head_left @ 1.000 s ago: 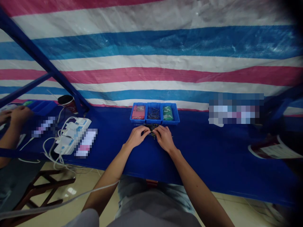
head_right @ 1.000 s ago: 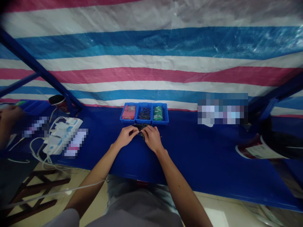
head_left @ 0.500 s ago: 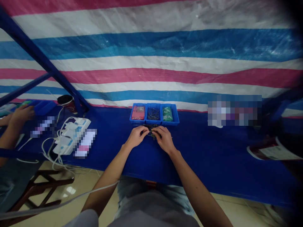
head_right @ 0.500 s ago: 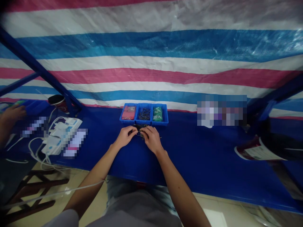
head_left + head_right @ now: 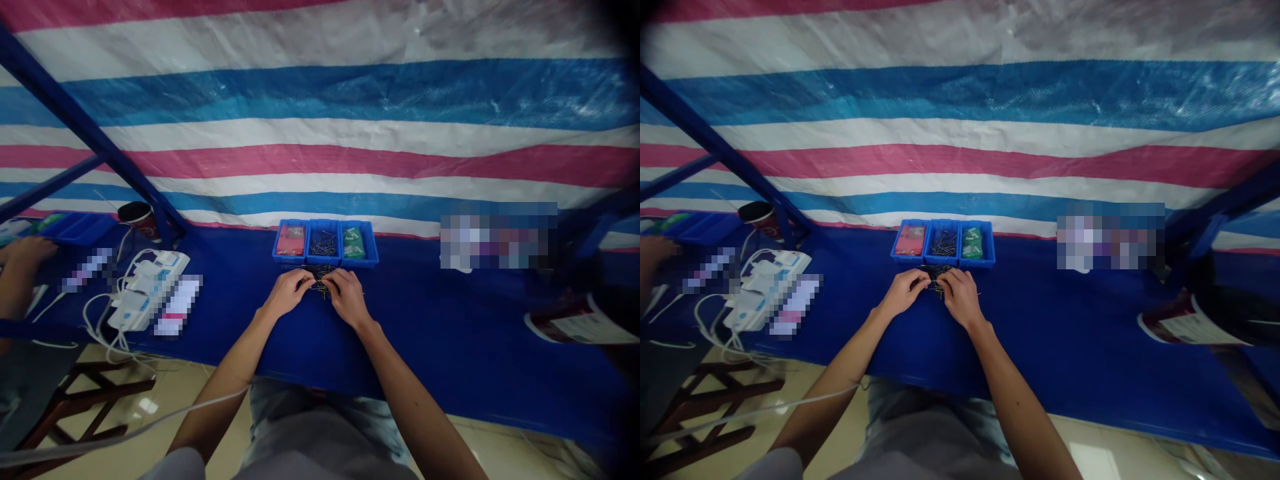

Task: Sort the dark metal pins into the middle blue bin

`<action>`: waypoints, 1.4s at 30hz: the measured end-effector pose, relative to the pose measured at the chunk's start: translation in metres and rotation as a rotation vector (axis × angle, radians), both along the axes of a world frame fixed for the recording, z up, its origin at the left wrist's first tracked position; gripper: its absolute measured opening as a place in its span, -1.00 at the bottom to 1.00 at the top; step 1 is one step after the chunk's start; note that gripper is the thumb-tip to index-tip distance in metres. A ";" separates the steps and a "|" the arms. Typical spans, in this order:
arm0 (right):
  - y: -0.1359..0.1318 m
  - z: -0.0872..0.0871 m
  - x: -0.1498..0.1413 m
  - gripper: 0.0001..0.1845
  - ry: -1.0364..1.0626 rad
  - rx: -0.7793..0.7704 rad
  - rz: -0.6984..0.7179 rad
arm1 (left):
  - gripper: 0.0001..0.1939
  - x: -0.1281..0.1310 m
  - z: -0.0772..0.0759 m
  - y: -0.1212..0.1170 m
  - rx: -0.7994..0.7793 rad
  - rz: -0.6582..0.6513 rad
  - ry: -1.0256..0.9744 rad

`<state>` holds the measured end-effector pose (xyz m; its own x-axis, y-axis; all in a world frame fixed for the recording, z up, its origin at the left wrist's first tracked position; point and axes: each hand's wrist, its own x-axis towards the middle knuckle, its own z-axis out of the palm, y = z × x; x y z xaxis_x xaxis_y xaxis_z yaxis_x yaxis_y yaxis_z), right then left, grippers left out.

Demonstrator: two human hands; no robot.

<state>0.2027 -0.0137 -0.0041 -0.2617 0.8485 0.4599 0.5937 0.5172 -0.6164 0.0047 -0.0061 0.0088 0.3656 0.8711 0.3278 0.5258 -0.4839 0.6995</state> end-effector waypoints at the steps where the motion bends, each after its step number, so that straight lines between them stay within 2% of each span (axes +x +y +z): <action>1: 0.000 0.001 0.000 -0.77 -0.001 -0.003 -0.001 | -0.79 0.000 0.000 0.000 -0.003 0.000 0.002; 14: 0.000 -0.001 -0.001 -0.72 -0.077 -0.017 -0.022 | -0.84 0.000 -0.003 0.001 -0.010 0.008 0.035; 26: 0.001 -0.002 -0.001 -0.54 -0.115 -0.041 -0.021 | -0.84 0.003 -0.002 -0.002 0.022 0.004 0.065; 34: 0.001 0.001 0.000 -0.81 0.007 -0.029 0.029 | -0.81 0.000 -0.001 0.000 -0.001 0.040 0.036; 42: 0.002 0.001 0.000 -0.81 -0.002 -0.024 0.020 | -0.83 -0.001 -0.004 0.001 0.005 0.041 0.026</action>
<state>0.2025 -0.0121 -0.0031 -0.2793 0.8541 0.4388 0.5846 0.5138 -0.6279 0.0041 -0.0050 0.0046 0.3377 0.8840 0.3233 0.5633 -0.4650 0.6830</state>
